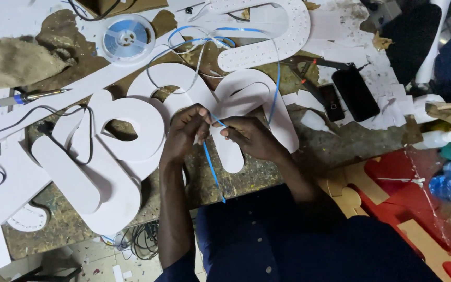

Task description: Attaching LED light strips to the back of sign letters using scissors to cut them to length.

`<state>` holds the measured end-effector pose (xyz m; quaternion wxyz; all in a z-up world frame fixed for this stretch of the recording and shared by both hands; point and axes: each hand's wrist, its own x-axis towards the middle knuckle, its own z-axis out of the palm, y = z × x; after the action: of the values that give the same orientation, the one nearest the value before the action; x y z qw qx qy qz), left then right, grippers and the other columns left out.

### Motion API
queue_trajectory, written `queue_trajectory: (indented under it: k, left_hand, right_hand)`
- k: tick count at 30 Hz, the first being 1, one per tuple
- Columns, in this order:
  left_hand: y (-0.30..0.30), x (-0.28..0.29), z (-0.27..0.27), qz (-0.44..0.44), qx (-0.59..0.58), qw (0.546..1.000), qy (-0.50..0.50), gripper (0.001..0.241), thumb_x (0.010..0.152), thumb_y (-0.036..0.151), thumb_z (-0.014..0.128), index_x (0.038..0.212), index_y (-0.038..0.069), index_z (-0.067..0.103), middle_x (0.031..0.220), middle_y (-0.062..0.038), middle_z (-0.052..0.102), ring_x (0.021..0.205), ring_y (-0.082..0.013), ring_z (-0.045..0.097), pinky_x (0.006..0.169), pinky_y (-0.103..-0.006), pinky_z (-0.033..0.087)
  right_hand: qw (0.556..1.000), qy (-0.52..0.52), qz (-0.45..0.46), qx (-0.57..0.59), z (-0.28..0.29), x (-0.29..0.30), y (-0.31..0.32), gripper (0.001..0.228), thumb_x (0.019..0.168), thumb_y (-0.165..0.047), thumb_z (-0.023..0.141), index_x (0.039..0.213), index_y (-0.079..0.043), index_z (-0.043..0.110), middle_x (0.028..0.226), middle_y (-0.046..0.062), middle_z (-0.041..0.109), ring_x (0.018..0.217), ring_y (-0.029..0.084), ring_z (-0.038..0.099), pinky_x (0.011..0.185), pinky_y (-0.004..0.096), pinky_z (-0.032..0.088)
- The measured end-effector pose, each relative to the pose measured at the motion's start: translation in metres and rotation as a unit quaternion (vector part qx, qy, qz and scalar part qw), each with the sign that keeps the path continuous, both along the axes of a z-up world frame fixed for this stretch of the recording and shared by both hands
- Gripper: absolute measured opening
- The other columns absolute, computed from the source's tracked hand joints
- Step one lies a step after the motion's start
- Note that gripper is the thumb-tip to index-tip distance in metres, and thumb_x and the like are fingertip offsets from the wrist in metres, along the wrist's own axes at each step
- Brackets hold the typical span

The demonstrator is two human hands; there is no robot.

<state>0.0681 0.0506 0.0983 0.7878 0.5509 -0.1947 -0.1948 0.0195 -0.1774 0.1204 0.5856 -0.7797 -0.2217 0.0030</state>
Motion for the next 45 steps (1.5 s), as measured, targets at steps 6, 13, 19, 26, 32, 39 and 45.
queue_trajectory:
  k: [6,13,19,26,32,39,45]
  left_hand:
    - [-0.006,-0.013,0.002,0.124,-0.226,0.961,0.100,0.015,0.113,0.011,0.063,0.101,0.002,0.063,0.085,-0.004,0.052,0.068,-0.0132,0.055,0.075,-0.0327,0.054]
    - [0.167,0.033,-0.014,0.247,-0.410,0.876,-0.054,0.010,0.119,0.024,0.054,0.119,0.018,0.062,0.106,0.006,0.051,0.092,-0.0080,0.054,0.071,-0.0189,0.047]
    - [0.058,0.013,-0.004,0.384,-0.040,0.923,0.007,0.025,0.109,0.028,0.065,0.092,0.010,0.070,0.069,-0.004,0.051,0.058,-0.0142,0.048,0.053,-0.0259,0.037]
    - [-0.001,-0.070,-0.026,-0.059,0.081,0.949,-0.298,0.034,0.098,-0.006,0.077,0.131,0.000,0.072,0.124,-0.027,0.074,0.119,-0.0445,0.073,0.098,-0.0573,0.059]
    - [-0.008,-0.071,-0.015,0.107,0.305,0.939,-0.116,0.014,0.112,0.022,0.071,0.117,0.013,0.081,0.110,-0.012,0.081,0.103,-0.0317,0.079,0.090,-0.0485,0.062]
    - [-0.064,-0.099,-0.004,0.101,0.276,0.924,-0.244,0.017,0.099,0.010,0.084,0.114,0.006,0.075,0.094,-0.015,0.070,0.082,-0.0411,0.074,0.069,-0.0502,0.062]
    - [-0.060,-0.080,-0.023,0.208,0.059,0.976,-0.018,0.045,0.123,0.040,0.052,0.098,0.007,0.069,0.073,-0.010,0.069,0.065,-0.0205,0.069,0.057,-0.0317,0.052]
  right_hand:
    - [0.997,0.030,0.027,0.059,-0.029,0.012,-0.008,0.019,0.116,-0.009,0.064,0.106,-0.005,0.080,0.062,0.005,0.067,0.059,0.016,0.061,0.066,0.032,0.054]
    - [0.938,0.070,-0.245,0.236,-0.112,0.051,-0.113,0.020,0.115,-0.012,0.054,0.107,-0.005,0.071,0.056,0.002,0.049,0.049,0.011,0.053,0.051,0.024,0.037]
    - [0.935,0.110,-0.226,0.249,-0.098,0.044,-0.069,0.026,0.122,-0.016,0.055,0.122,0.001,0.075,0.065,0.006,0.054,0.055,0.016,0.067,0.044,0.025,0.048]
    - [0.949,0.145,-0.111,0.257,-0.110,0.045,-0.008,0.024,0.118,-0.013,0.062,0.128,0.005,0.076,0.066,0.008,0.060,0.055,0.016,0.069,0.040,0.022,0.049]
    - [0.978,0.079,-0.077,0.178,-0.091,0.030,-0.003,0.025,0.118,-0.010,0.065,0.134,0.004,0.077,0.070,0.011,0.067,0.055,0.015,0.071,0.040,0.022,0.049]
    - [0.992,-0.044,-0.075,0.095,-0.048,0.013,-0.020,0.030,0.116,0.001,0.062,0.140,-0.001,0.080,0.080,0.015,0.075,0.065,0.017,0.073,0.058,0.027,0.055]
    - [0.980,-0.196,-0.037,0.008,-0.027,-0.008,-0.018,0.040,0.108,0.015,0.060,0.139,0.001,0.080,0.094,0.024,0.078,0.082,0.041,0.080,0.070,0.045,0.059]
